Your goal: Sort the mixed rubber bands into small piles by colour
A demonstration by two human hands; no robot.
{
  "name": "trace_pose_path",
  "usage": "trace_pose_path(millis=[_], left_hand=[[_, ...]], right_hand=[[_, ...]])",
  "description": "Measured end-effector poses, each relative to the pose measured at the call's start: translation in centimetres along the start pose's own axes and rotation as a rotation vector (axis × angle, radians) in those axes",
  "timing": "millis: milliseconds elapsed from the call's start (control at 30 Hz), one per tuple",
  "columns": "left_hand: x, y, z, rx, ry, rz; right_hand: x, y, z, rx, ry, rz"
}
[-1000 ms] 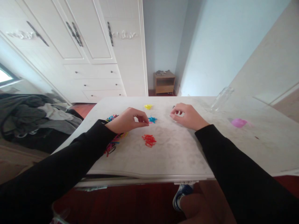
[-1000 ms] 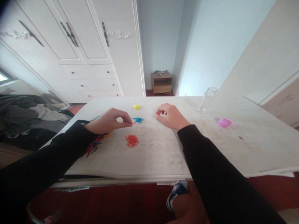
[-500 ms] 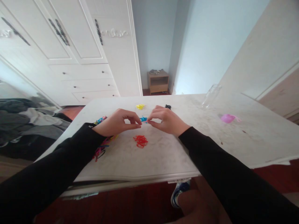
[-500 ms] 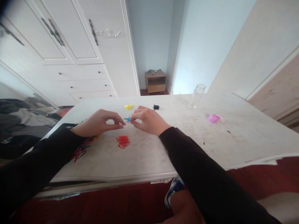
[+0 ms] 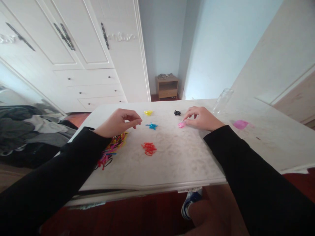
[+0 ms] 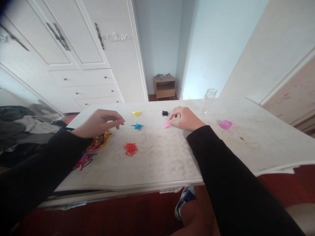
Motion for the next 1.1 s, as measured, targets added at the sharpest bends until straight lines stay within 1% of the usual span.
trace_pose_path(millis=[233, 333, 400, 467, 533, 600, 633, 733, 833, 900, 1000, 1100], left_hand=[[0.6, -0.1, -0.4, 0.028, -0.004, 0.021], [1.3, -0.3, -0.9, 0.064, -0.026, -0.01], [1.9, -0.5, -1.5, 0.076, -0.062, -0.067], [2.6, -0.7, -2.1, 0.053, -0.128, -0.125], [3.1, -0.8, -2.7, 0.031, -0.202, -0.234], [3.5, -0.8, -3.1, 0.035, -0.246, -0.348], [3.7, -0.7, -3.3, 0.044, -0.261, -0.384], [3.9, -0.6, -3.5, 0.079, -0.293, -0.426], [3.8, -0.7, -3.6, 0.106, -0.247, -0.479], [3.8, -0.8, -3.6, 0.105, -0.208, -0.485], [3.8, -0.8, -3.4, 0.096, -0.164, -0.451], [3.9, -0.7, -3.2, 0.104, -0.063, -0.414]], right_hand=[[-0.2, 0.0, -0.4, -0.069, -0.011, 0.015], [-0.3, -0.1, -0.4, -0.082, -0.008, 0.036], [-0.4, -0.1, -0.4, -0.088, 0.005, 0.056], [-0.5, -0.1, -0.2, -0.092, 0.02, 0.072], [-0.5, -0.1, 0.0, -0.093, 0.033, 0.079], [-0.5, -0.1, 0.2, -0.095, 0.047, 0.075], [-0.5, -0.1, 0.2, -0.097, 0.053, 0.073], [-0.5, 0.0, 0.3, -0.102, 0.066, 0.066], [-0.5, 0.0, 0.3, -0.109, 0.079, 0.056], [-0.5, 0.0, 0.3, -0.115, 0.086, 0.05], [-0.5, 0.0, 0.3, -0.122, 0.086, 0.043], [-0.5, 0.0, 0.3, -0.124, 0.089, 0.039]])
Point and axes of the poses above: each hand's wrist, its own y-axis away from the middle knuckle, its own x-axis out of the back of the hand, z = x × y, the point moved 1 cm from there along -y, towards the middle knuckle, and after that the axes turned 15 degrees about x, right-handed, at the moved point
